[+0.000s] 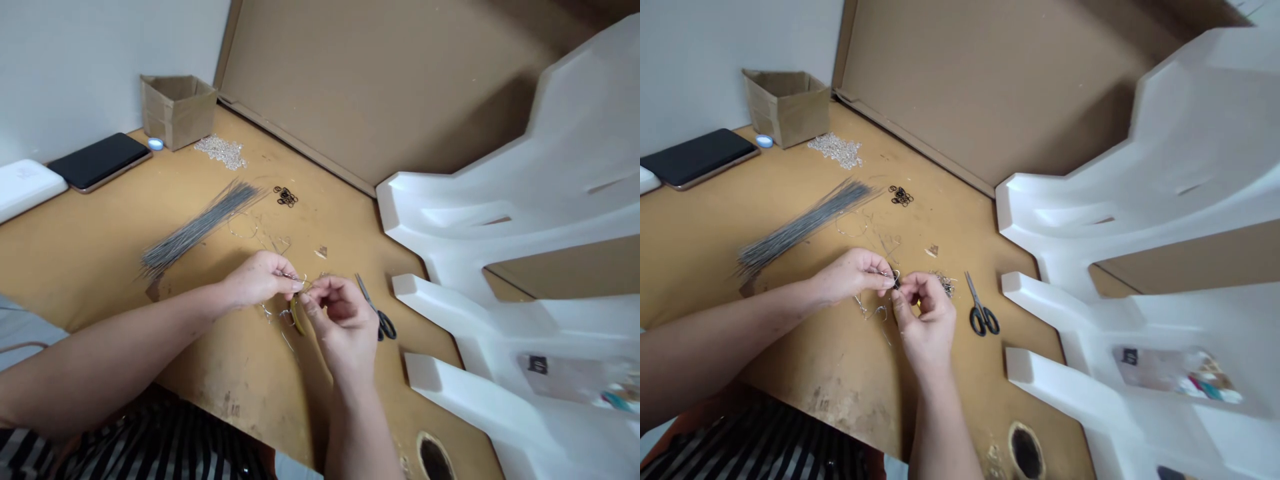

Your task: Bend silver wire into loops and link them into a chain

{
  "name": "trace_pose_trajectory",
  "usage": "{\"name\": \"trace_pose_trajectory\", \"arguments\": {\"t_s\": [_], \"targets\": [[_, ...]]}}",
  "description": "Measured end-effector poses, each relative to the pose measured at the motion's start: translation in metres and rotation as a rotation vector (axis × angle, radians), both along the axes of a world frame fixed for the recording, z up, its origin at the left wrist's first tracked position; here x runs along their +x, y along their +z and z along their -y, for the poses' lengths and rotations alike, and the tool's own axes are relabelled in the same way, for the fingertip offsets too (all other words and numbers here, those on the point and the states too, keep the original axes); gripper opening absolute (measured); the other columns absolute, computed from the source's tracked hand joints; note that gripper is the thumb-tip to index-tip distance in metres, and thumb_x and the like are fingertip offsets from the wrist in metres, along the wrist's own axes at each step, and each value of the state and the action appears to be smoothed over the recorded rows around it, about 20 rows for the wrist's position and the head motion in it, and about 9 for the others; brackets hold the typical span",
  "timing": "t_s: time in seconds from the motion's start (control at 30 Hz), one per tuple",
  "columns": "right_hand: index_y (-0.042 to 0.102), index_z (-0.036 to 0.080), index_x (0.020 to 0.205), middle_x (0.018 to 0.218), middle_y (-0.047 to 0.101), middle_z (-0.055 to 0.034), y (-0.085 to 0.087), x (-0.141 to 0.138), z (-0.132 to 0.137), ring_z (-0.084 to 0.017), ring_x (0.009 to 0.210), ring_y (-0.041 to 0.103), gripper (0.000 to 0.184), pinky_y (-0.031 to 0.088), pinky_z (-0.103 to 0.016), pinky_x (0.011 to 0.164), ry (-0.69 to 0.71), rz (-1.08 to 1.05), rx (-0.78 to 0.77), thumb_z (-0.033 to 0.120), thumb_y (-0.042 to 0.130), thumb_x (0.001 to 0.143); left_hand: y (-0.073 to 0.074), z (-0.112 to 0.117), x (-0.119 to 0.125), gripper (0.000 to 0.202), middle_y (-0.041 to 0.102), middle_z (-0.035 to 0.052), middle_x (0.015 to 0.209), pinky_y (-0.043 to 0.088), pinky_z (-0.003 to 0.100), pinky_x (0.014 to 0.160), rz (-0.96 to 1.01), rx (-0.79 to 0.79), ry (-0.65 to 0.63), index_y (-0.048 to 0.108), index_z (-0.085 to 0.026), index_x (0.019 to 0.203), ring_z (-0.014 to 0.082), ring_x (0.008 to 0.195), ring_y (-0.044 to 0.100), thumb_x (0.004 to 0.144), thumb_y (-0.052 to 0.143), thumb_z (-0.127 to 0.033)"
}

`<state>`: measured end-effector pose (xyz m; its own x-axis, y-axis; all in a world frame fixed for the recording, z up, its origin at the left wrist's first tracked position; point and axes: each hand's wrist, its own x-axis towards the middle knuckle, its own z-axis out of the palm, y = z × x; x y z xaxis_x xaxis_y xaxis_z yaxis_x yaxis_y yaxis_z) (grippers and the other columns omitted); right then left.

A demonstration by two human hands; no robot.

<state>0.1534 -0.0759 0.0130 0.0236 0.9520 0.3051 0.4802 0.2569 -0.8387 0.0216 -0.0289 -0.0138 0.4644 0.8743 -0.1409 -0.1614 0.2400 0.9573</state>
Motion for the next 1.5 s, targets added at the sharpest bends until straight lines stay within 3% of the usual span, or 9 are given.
{"name": "trace_pose_trajectory", "arguments": {"t_s": [0.17, 0.4, 0.8, 1.0, 1.33, 1.5], "targets": [[0.047, 0.02, 0.073, 0.054, 0.053, 0.0061, -0.0012, -0.0029, -0.0037, -0.008, 0.045, 0.044, 0.023, 0.034, -0.021, 0.043, -0.063, -0.311, -0.212, 0.012, 0.062, 0.058, 0.0006, 0.0025, 0.0018, 0.008, 0.057, -0.003, 0.05, 0.038, 0.022, 0.055, -0.02, 0.016, 0.016, 0.055, -0.014, 0.056, 0.0081, 0.051, 0.049, 0.063, 0.059, -0.015], [0.046, 0.019, 0.067, 0.05, 0.05, 0.0079, -0.0019, -0.0037, -0.0068, -0.005, 0.041, 0.039, 0.024, 0.03, -0.019, 0.039, -0.108, -0.395, -0.318, 0.012, 0.062, 0.051, 0.0049, 0.0039, 0.0007, 0.007, 0.056, -0.0029, 0.05, 0.037, 0.022, 0.053, -0.099, 0.024, 0.024, 0.055, -0.015, 0.057, 0.0086, 0.051, 0.048, 0.062, 0.06, -0.017], [0.057, 0.016, 0.077, 0.049, 0.05, 0.0069, 0.0014, -0.0026, -0.0042, -0.007, 0.041, 0.039, 0.027, 0.03, -0.02, 0.039, -0.13, -0.396, -0.372, 0.015, 0.063, 0.052, 0.0044, 0.0001, -0.0042, 0.008, 0.06, -0.0017, 0.06, 0.042, 0.025, 0.065, -0.079, 0.007, -0.042, 0.059, -0.014, 0.063, 0.0098, 0.062, 0.054, 0.057, 0.063, -0.012], [0.061, 0.017, 0.07, 0.05, 0.052, 0.005, -0.0011, 0.001, -0.0033, -0.008, 0.043, 0.042, 0.017, 0.031, -0.021, 0.041, -0.088, -0.366, -0.399, 0.016, 0.063, 0.054, 0.0065, 0.0009, -0.0039, 0.01, 0.061, -0.0022, 0.061, 0.043, 0.025, 0.069, -0.038, -0.023, -0.037, 0.058, -0.014, 0.059, 0.0093, 0.063, 0.055, 0.054, 0.062, -0.006], [0.062, 0.017, 0.069, 0.057, 0.059, 0.0013, -0.0037, 0.0037, -0.004, -0.01, 0.052, 0.051, 0.007, 0.039, -0.024, 0.051, 0.004, -0.355, -0.323, 0.022, 0.06, 0.064, 0.0023, -0.002, -0.0037, 0.01, 0.061, -0.0023, 0.058, 0.041, 0.024, 0.066, 0.021, -0.126, -0.062, 0.059, -0.013, 0.058, 0.0077, 0.057, 0.054, 0.054, 0.061, -0.004], [0.061, 0.018, 0.067, 0.056, 0.059, 0.0019, -0.0058, 0.0033, -0.0044, -0.01, 0.052, 0.05, 0.004, 0.04, -0.024, 0.053, 0.012, -0.356, -0.309, 0.021, 0.059, 0.065, 0.0043, -0.0017, -0.0033, 0.012, 0.06, -0.003, 0.054, 0.038, 0.02, 0.057, 0.038, -0.197, -0.074, 0.057, -0.013, 0.055, 0.0058, 0.053, 0.052, 0.053, 0.059, -0.001]]}}
